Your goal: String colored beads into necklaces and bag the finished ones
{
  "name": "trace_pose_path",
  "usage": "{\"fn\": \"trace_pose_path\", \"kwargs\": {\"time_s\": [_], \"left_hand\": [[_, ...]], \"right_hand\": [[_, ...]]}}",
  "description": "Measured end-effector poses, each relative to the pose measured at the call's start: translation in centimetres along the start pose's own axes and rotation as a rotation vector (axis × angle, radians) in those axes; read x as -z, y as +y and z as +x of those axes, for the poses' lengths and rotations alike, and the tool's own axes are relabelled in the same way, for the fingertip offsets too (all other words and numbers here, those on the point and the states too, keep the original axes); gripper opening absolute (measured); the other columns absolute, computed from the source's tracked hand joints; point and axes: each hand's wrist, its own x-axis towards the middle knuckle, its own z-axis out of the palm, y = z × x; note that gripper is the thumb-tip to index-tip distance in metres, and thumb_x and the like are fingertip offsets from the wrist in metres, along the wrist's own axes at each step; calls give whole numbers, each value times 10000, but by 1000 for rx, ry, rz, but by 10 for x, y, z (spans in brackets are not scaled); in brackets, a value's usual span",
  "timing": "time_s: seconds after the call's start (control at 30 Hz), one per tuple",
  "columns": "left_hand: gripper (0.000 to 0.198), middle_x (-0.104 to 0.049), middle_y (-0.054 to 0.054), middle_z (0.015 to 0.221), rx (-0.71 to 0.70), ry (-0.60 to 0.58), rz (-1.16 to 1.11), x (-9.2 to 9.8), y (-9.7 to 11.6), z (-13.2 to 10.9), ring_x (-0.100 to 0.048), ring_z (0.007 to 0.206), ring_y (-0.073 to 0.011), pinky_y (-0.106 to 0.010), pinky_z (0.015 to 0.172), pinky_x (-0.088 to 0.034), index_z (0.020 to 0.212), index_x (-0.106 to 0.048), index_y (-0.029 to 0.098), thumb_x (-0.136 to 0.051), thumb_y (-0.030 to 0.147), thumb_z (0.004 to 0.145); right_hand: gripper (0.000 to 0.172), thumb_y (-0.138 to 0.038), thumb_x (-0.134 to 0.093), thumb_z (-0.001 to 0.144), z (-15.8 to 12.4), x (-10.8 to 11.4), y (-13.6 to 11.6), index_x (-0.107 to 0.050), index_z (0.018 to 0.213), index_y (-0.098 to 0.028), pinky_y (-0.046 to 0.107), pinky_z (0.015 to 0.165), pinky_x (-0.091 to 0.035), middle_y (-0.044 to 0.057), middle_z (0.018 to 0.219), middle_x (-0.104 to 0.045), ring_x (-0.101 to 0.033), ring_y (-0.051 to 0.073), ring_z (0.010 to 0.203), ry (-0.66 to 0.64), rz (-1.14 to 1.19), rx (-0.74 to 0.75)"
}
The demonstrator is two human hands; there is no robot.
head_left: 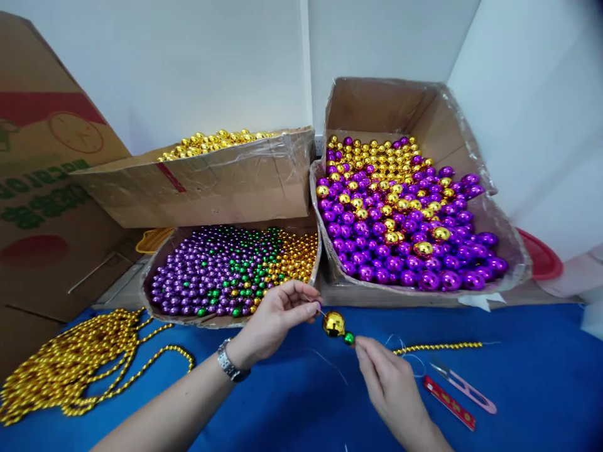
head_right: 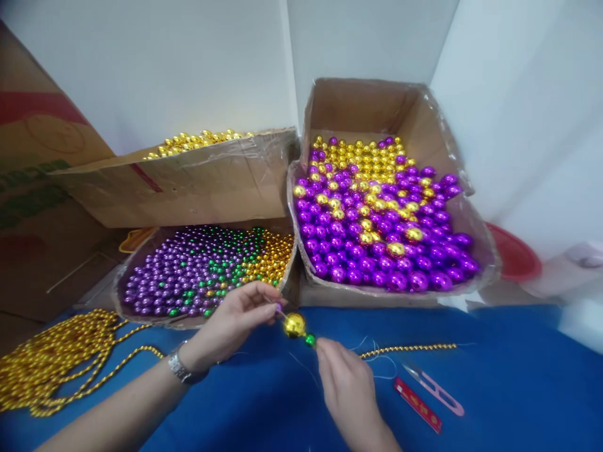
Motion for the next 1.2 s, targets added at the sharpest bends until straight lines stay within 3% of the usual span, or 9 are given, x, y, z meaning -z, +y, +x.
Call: {"fn": "trace_pose_path", "kwargs": {"time_s": [0.13,0.27,0.47,0.7,0.9,1.03,1.2], "left_hand": [[189,-651,-70,876,42,-22,13,-8,-9,-1,-572,742,-130,-224,635,-470,890,-644,132,-677,277,774],[202,-653,-65,847,12,-15,79,-9,-8,-1,-551,691,-123,-233,635,-457,902,-664,137,-636,311,802],[176,-629,-32,727,-49,24,270,-16,-10,-3,-536,649,-129,-224,616,-437,796,-668,150,-638,323,787],[227,-616,-24,704,23,30,344,-22,-34,-9,-515,614,-122,-210,562,-407,810,-664,144,-603,362,809],[217,-658,-43,726,-27,85,413,-27,-41,-14,-591,673,-162,-231,599,-452,834,-677,158,-592,357,818],[202,-687,-54,777,-114,74,424,-35,-31,-20,-623,714,-175,-244,643,-483,881,-680,166,-583,335,831],[224,-698,-71,818,-172,113,392,-40,-17,-51,-631,735,-165,-238,669,-494,893,-684,134,-553,312,852]], "right_hand": [[231,-245,-346,965,1,4,-7,-572,935,-206,200,559,-462,3,692,-618,-610,128,596,-69,179,-128],[256,-266,-332,968,1,6,-7,-572,910,-199,192,545,-458,7,687,-615,-619,132,615,-67,170,-149],[246,-270,-339,963,-8,2,2,-555,1055,-196,198,574,-508,21,742,-659,-664,146,676,-99,143,-221],[263,-200,-341,955,-22,-3,23,-515,1152,-194,202,636,-540,19,825,-690,-679,128,705,-154,65,-224],[322,-208,-340,955,-21,4,34,-526,1215,-178,342,883,-498,111,1139,-622,-613,205,1042,-104,-33,-203],[358,-240,-370,960,-7,7,19,-477,1299,-195,317,928,-470,100,1226,-573,-575,193,1099,-88,-79,-87],[286,-233,-397,948,-15,3,18,-601,1143,-189,267,790,-506,71,989,-683,-661,171,869,-45,-95,192]]}}
